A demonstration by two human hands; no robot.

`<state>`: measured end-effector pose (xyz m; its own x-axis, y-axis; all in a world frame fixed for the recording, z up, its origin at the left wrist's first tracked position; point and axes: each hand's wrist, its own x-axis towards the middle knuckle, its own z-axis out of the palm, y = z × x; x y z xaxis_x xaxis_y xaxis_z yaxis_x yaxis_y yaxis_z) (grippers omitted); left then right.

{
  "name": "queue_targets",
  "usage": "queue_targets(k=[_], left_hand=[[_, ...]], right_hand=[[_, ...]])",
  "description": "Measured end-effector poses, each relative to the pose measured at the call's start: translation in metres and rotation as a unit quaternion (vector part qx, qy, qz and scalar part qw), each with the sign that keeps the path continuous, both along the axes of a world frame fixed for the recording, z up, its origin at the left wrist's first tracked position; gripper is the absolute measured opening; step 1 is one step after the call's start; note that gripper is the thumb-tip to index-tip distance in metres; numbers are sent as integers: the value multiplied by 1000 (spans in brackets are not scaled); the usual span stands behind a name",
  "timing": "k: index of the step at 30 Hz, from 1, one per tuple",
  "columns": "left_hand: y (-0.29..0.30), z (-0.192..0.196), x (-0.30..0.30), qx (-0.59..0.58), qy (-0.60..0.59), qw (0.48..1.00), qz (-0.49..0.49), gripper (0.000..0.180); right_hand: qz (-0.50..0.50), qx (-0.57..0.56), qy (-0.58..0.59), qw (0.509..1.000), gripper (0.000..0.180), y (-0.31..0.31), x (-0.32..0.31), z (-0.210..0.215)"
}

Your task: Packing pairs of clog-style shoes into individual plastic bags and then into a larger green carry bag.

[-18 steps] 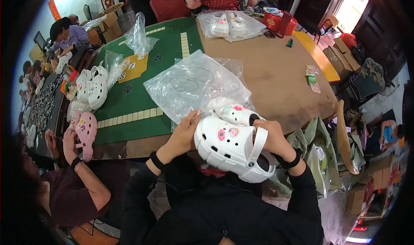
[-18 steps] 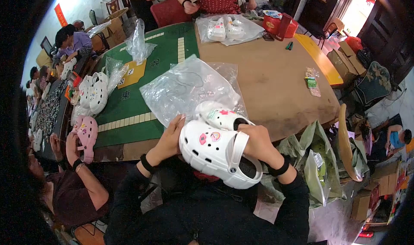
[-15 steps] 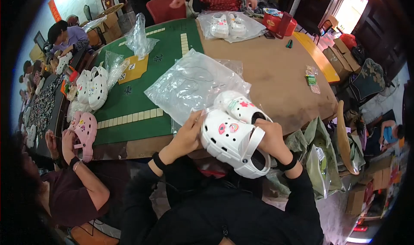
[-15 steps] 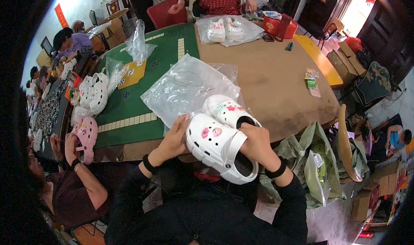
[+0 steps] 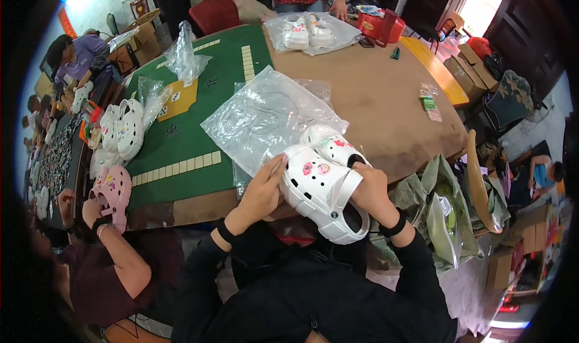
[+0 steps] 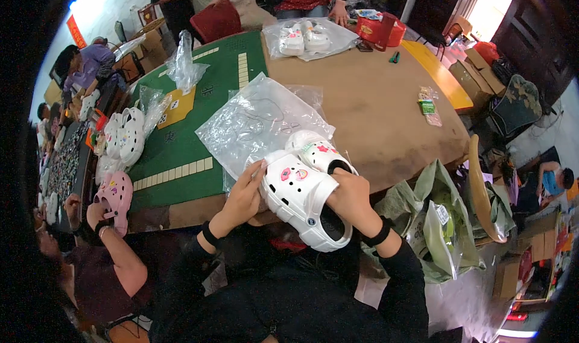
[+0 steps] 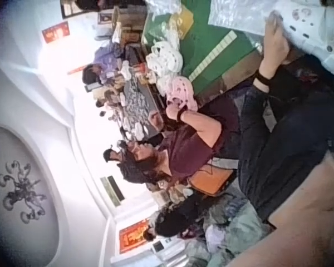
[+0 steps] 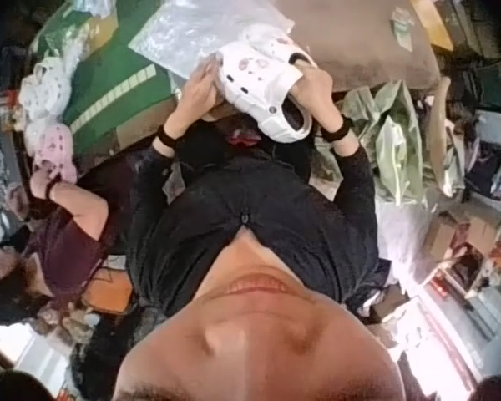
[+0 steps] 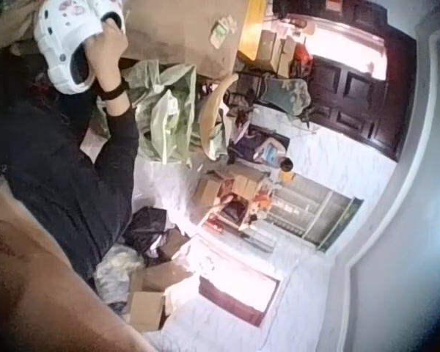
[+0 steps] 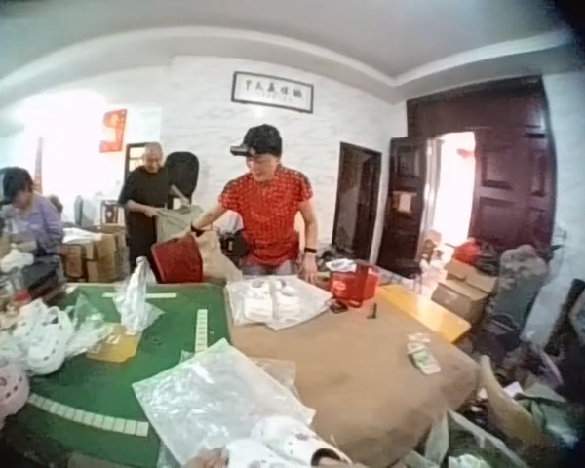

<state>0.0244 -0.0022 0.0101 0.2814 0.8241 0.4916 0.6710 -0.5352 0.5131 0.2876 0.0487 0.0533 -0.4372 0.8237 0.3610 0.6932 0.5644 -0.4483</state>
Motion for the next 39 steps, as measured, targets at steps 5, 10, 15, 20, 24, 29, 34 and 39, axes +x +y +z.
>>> queue_targets(k=[5, 10, 15, 20, 24, 29, 34, 39], left_hand=[[4, 15, 0, -54, 32, 997, -34, 65], [1, 26, 4, -27, 87, 995, -46, 61], [-6, 28, 19, 11, 140, 990, 17, 63], [-3, 25, 27, 59, 126, 990, 31, 58], [18, -8, 23, 125, 2, 983, 133, 44], [29, -46, 8, 17, 57, 958, 280, 37], [29, -55, 9, -88, -84, 953, 279, 20], [32, -60, 2, -195, -152, 928, 279, 16]], right_hand=[[35, 34, -6, 999, 13, 4, -1, -17], [28, 57, -42, 997, 19, 8, -7, -20], [-4, 54, -50, 997, 17, 12, -15, -16], [-69, 52, -29, 996, 13, 20, -21, -13], [-77, 67, -21, 995, 14, 24, -31, -22], [-80, 40, -78, 993, 18, 29, -43, -30], [-93, 40, -83, 991, 17, 22, -55, -30], [-88, 65, -64, 992, 19, 24, -64, -50]])
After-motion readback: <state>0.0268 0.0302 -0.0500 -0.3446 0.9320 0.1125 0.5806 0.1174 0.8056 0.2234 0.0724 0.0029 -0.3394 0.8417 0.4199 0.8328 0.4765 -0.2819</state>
